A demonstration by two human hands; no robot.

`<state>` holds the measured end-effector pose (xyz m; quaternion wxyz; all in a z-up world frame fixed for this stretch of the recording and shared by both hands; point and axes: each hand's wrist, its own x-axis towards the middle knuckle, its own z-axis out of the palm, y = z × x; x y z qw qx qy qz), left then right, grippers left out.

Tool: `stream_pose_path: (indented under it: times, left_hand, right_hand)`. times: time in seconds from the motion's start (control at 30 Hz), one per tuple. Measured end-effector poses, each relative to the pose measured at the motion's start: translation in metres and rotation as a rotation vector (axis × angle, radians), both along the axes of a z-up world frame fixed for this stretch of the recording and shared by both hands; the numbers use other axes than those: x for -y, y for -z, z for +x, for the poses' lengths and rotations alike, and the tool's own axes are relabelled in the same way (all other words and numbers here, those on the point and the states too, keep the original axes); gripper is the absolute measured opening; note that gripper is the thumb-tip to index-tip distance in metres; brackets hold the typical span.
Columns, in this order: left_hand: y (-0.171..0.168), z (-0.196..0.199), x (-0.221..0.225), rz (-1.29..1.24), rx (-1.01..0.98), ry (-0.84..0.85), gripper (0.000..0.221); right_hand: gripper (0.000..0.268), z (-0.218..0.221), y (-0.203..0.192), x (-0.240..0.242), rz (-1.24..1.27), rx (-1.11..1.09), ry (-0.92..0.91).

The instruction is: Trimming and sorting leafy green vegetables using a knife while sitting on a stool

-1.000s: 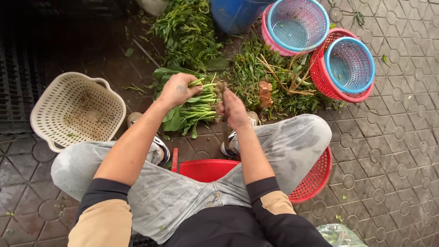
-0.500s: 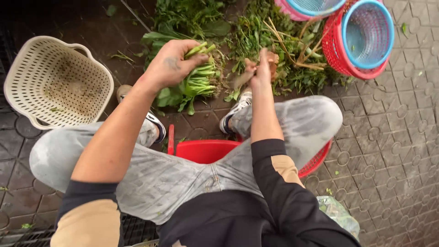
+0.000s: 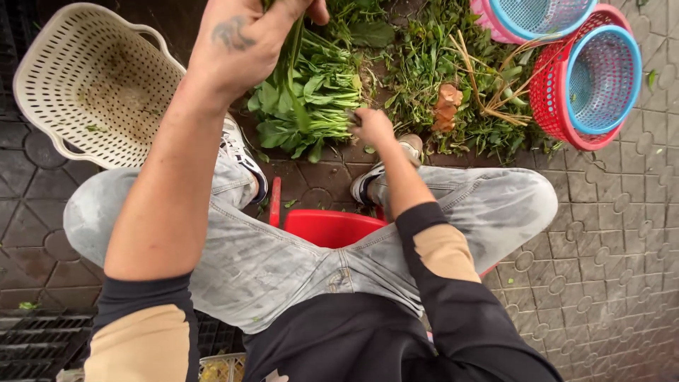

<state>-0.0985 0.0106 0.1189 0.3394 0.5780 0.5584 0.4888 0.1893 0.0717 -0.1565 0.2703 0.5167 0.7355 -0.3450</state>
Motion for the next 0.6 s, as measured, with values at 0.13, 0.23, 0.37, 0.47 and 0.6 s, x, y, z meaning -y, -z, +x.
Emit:
stream_pose_path:
  times: [0.13,0.23,0.37,0.47,0.6]
  left_hand:
    - [0.041,0.022,-0.018,-0.309,0.122,-0.038,0.035]
    - [0.079,0.049,-0.021,-0.108,-0.106,0.115,0.030]
    - [0.103,0.076,-0.012,-0.177,-0.349,0.222,0.041]
    - [0.101,0.081,-0.012,-0.337,-0.238,0.211,0.025]
    - [0.105,0.077,-0.010,-0.485,-0.097,0.134,0.011]
  right_hand:
    - [0.020,0.007,-0.082,-0.025,0.017,-0.463,0.042]
    - [0.019,-0.001,-0.161,-0.017,-0.060,-0.602,0.245]
    - [0.031,0.001,-0.217,-0.001,0.000,-0.837,0.498]
    - [0.055,0.015,-0.195,0.003,-0.101,-0.970,0.737]
    - [0.096,0.008,-0.192,0.034,-0.320,-1.177,0.977]
